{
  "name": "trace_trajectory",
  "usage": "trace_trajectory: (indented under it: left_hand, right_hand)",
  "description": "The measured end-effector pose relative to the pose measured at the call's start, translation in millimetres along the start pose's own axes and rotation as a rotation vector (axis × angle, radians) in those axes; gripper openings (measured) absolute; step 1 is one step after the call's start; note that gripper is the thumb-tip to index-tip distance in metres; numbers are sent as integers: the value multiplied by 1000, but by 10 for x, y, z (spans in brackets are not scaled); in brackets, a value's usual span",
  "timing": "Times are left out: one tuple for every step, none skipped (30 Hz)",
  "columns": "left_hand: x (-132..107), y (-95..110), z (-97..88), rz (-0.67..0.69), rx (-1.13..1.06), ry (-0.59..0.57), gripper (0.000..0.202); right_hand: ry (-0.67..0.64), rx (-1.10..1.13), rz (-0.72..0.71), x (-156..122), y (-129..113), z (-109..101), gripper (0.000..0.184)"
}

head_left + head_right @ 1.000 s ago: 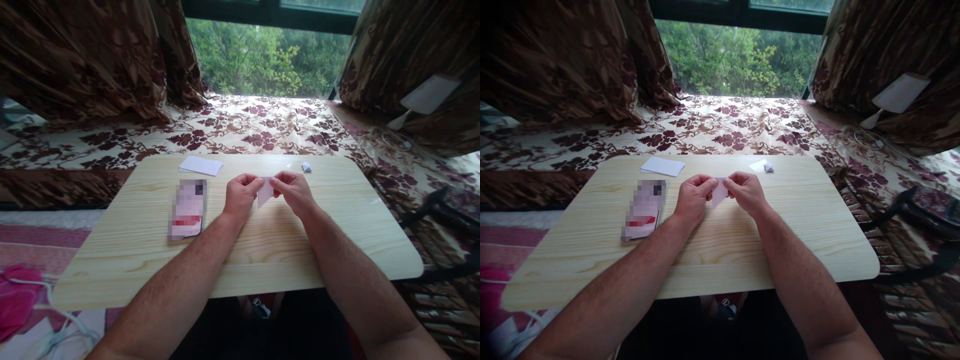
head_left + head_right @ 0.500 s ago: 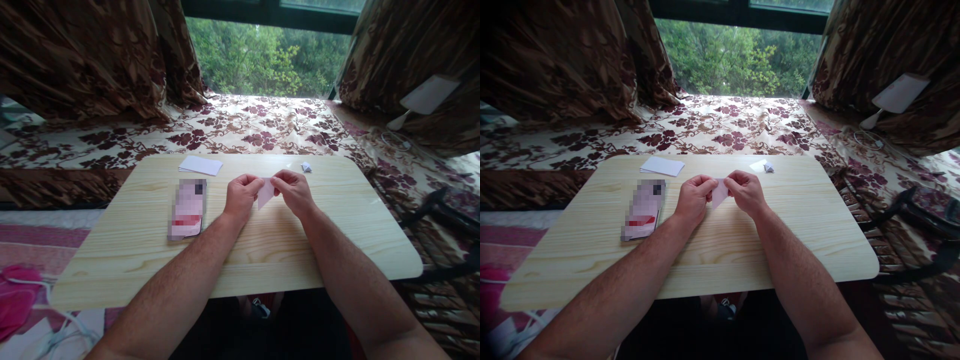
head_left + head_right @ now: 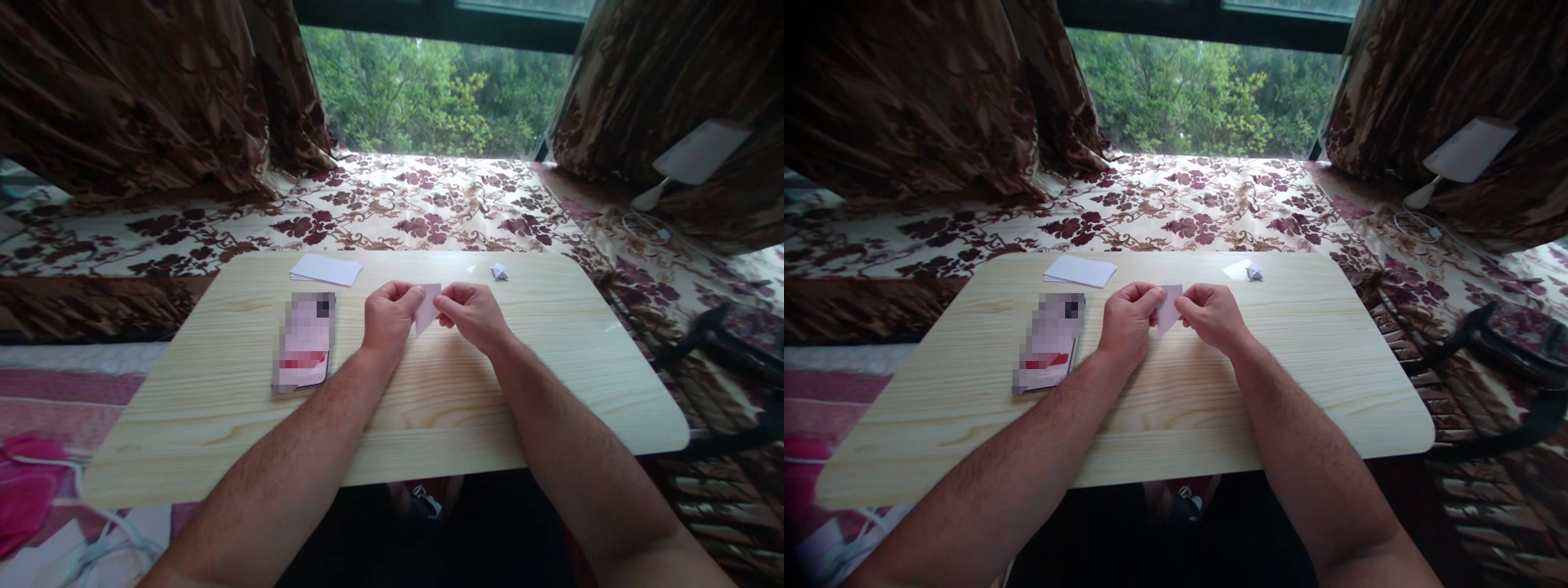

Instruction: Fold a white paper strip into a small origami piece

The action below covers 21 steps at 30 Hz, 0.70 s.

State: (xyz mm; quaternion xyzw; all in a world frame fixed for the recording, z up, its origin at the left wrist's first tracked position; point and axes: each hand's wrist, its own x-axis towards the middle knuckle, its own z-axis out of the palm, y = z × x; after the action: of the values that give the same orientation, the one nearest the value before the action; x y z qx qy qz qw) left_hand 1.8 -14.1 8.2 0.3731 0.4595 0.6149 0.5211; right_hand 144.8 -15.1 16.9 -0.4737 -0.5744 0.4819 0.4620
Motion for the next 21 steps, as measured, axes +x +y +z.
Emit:
trace_trajectory:
  left_hand:
    - [-3,2,2,0,1,3,23]
    - [-4,3,3,-2,3,6,23]
    - [-5,4,2,-4,5,8,24]
    - [-5,3,2,-6,6,12,24]
    - [-4,3,0,-8,7,15,24]
    - [-2,1,-3,-8,8,18,24]
    - [0,-2,-5,-7,10,20,24]
    - [2,-6,-8,-4,13,22,24]
    - [5,-10,-11,0,16,23,24]
    - [9,-15,-14,5,19,24,24]
    - [12,-19,-17,10,22,26,23]
    - [16,-22,-19,15,23,30,23]
    - [21,-25,-21,18,23,34,23]
    - [26,-27,-22,20,20,38,23]
    - [31,-28,-23,22,18,41,23]
    - [36,-28,-24,23,15,45,23]
    - [40,-28,-25,25,13,50,23]
    - [43,-27,-26,27,14,54,23]
    - [45,-25,-27,27,15,56,23]
    - [47,-24,-29,27,16,58,24]
    - [48,-22,-30,25,15,61,24]
  right_hand:
    - [0,-1,4,-2,-7,3,22]
    - [-2,0,7,-4,-14,4,21]
    - [-6,2,8,-6,-20,3,21]
    - [-10,4,10,-8,-25,1,20]
    - [-14,7,12,-10,-30,-1,20]
    - [-18,11,16,-11,-32,-3,21]
    - [-24,16,21,-11,-34,-5,21]
    - [-29,22,25,-11,-33,-6,21]
    - [-35,29,29,-9,-31,-6,22]
    - [-39,34,32,-7,-28,-6,22]
    - [-44,37,32,-5,-23,-5,22]
    - [-49,38,30,-2,-16,-4,22]
    - [-55,37,28,1,-9,-3,21]
    - [-62,37,25,4,-1,-2,18]
    - [-68,39,24,7,6,-1,15]
    - [-72,44,25,9,13,0,12]
    - [-72,52,27,11,17,1,9]
    - [-68,64,31,11,20,0,7]
    - [-63,77,37,11,19,-1,7]
    - [-57,92,45,10,17,-3,9]
    - [-51,106,55,8,11,-6,10]
